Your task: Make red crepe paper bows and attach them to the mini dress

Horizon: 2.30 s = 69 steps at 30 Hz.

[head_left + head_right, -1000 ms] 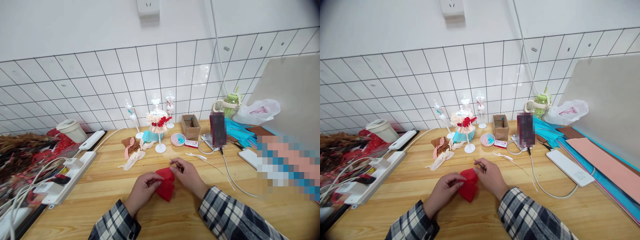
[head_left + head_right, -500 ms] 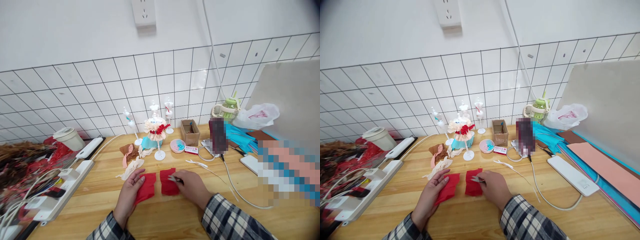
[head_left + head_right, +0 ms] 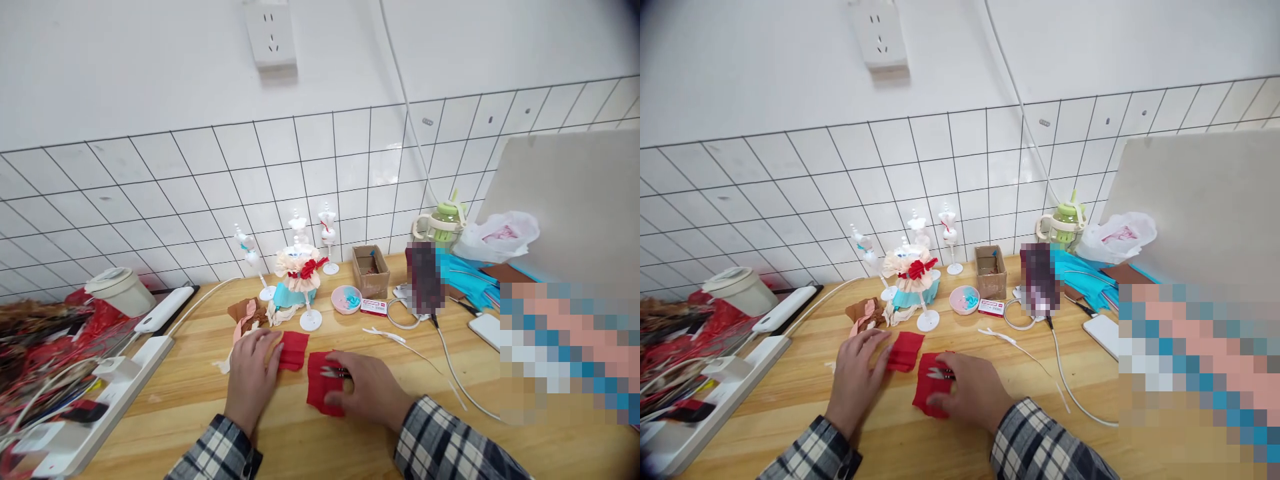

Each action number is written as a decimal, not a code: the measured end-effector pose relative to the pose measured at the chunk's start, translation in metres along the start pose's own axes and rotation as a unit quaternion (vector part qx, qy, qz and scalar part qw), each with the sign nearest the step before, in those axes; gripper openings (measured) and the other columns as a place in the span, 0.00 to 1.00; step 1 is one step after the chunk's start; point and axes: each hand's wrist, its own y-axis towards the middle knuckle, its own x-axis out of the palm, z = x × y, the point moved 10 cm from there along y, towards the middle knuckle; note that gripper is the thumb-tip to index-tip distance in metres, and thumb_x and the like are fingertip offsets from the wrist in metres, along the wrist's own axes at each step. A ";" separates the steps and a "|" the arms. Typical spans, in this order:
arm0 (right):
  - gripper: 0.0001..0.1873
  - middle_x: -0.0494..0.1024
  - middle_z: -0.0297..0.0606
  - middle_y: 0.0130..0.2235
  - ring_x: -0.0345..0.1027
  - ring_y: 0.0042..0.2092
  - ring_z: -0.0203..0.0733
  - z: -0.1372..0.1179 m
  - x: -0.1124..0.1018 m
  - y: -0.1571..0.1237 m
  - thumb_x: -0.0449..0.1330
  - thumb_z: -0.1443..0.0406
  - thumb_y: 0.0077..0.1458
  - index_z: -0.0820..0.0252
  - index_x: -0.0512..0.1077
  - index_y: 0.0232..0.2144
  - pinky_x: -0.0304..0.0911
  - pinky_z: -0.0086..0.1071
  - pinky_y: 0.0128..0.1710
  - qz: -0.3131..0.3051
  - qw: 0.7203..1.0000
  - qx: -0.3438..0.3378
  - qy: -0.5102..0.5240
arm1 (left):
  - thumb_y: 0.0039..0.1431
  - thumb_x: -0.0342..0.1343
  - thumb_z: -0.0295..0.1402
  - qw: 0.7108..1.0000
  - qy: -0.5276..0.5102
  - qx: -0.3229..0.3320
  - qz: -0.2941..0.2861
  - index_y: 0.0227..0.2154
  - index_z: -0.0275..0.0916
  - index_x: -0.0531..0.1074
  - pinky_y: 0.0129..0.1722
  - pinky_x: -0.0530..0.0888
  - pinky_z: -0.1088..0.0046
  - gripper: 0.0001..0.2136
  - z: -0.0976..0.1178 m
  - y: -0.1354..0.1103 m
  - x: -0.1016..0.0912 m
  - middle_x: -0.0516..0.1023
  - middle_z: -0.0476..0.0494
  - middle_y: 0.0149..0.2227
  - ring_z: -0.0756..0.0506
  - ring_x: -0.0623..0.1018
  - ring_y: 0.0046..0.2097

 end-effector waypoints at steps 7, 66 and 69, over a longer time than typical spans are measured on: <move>0.15 0.74 0.41 0.45 0.67 0.48 0.44 0.031 -0.022 0.003 0.49 0.63 0.60 0.56 0.68 0.48 0.58 0.34 0.46 0.099 0.987 0.081 -0.094 | 0.62 0.49 0.31 0.956 -0.093 0.126 -0.250 0.42 0.44 0.74 0.45 0.72 0.65 0.10 0.090 -0.041 0.043 0.78 0.45 0.42 0.44 0.75 0.43; 0.12 0.73 0.39 0.38 0.63 0.43 0.43 0.054 -0.092 -0.011 0.51 0.62 0.59 0.57 0.72 0.29 0.58 0.36 0.44 0.199 0.979 -0.007 -0.041 | 0.62 0.49 0.36 0.957 -0.144 0.142 -0.207 0.42 0.43 0.75 0.50 0.67 0.59 0.11 0.084 -0.033 0.024 0.75 0.42 0.44 0.42 0.71 0.48; 0.08 0.73 0.37 0.39 0.63 0.45 0.44 0.020 -0.080 -0.014 0.54 0.63 0.57 0.56 0.72 0.30 0.56 0.38 0.47 0.153 0.981 -0.105 -0.054 | 0.62 0.49 0.35 0.968 -0.159 0.117 -0.157 0.48 0.43 0.71 0.53 0.66 0.58 0.14 0.081 -0.033 0.013 0.73 0.41 0.48 0.42 0.69 0.51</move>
